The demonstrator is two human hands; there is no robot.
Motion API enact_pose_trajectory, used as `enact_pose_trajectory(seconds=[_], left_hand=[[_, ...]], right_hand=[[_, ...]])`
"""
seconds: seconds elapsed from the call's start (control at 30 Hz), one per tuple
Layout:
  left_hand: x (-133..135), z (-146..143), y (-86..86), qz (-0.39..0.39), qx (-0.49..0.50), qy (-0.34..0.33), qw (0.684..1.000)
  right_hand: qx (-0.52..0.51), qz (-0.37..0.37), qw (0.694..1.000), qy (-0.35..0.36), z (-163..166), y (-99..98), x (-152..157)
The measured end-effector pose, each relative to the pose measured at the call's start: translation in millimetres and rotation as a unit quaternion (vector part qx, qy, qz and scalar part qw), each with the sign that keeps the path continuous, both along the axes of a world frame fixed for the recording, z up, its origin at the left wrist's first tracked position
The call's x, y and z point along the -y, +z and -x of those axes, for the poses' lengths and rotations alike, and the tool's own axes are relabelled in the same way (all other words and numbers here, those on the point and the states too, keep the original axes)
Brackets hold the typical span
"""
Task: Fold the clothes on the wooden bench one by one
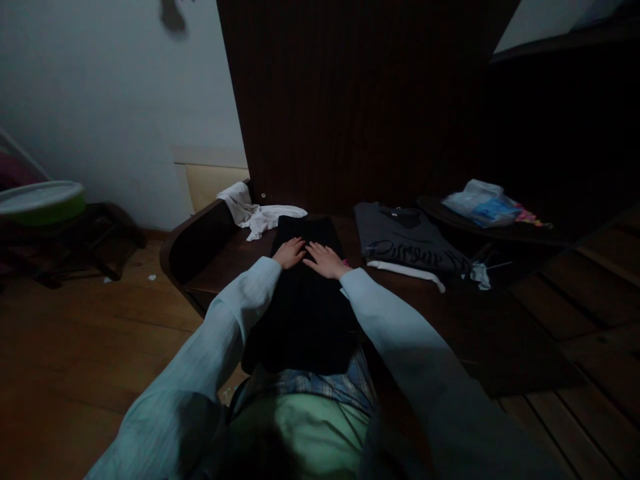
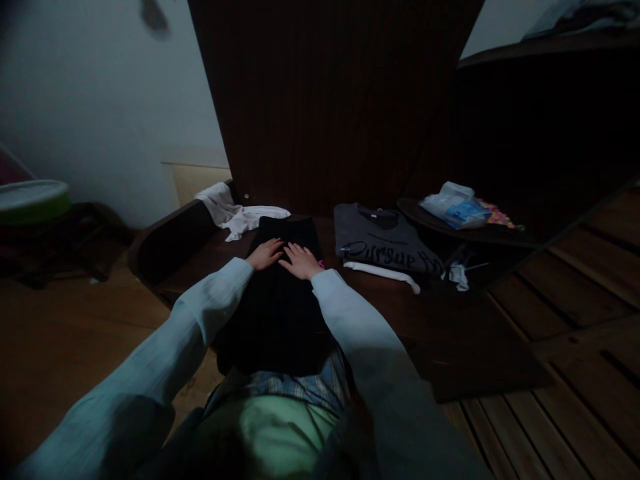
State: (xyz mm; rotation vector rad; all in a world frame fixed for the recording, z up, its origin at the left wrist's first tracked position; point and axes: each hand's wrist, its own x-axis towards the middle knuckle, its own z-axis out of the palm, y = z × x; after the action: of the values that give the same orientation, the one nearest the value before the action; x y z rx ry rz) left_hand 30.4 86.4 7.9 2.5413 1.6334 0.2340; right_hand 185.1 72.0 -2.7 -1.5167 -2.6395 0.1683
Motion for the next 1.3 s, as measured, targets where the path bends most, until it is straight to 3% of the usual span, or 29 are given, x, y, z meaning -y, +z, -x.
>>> enact_pose_trajectory(seconds=[0.13, 0.23, 0.33, 0.47, 0.67, 0.83, 1.07, 1.3], left_hand=[[14, 4, 11.2, -0.056, 0.032, -0.026, 0.998], [29, 5, 17.0, -0.027, 0.006, -0.053, 0.998], [37, 2, 14.1, 0.026, -0.039, -0.077, 0.996], [39, -4, 2.8, 0.040, -0.077, -0.047, 0.995], [34, -18, -9.0, -0.014, -0.081, -0.005, 0.997], [15, -28, -10.0, -0.013, -0.060, 0.031, 0.998], [-9, -31, -8.1, -0.001, 0.000, 0.039, 0.999], [-3, -14, 4.1, 0.049, 0.032, 0.061, 0.996]], right_hand=[[0.010, 0.010, 1.000, -0.013, -3, 3.2, -17], [0.007, 0.016, 0.999, -0.033, -5, 5.5, -30], [-0.007, 0.021, 0.998, -0.053, -5, 7.8, -39], [-0.047, 0.025, 0.997, -0.063, -6, 11.5, -36], [-0.111, -0.041, 0.989, -0.086, -18, 18.7, 9], [-0.059, -0.022, 0.996, -0.070, -20, 11.2, 41], [-0.017, 0.006, 0.993, -0.114, -14, -0.2, 30], [-0.017, 0.022, 0.993, -0.115, -20, 1.7, 4]])
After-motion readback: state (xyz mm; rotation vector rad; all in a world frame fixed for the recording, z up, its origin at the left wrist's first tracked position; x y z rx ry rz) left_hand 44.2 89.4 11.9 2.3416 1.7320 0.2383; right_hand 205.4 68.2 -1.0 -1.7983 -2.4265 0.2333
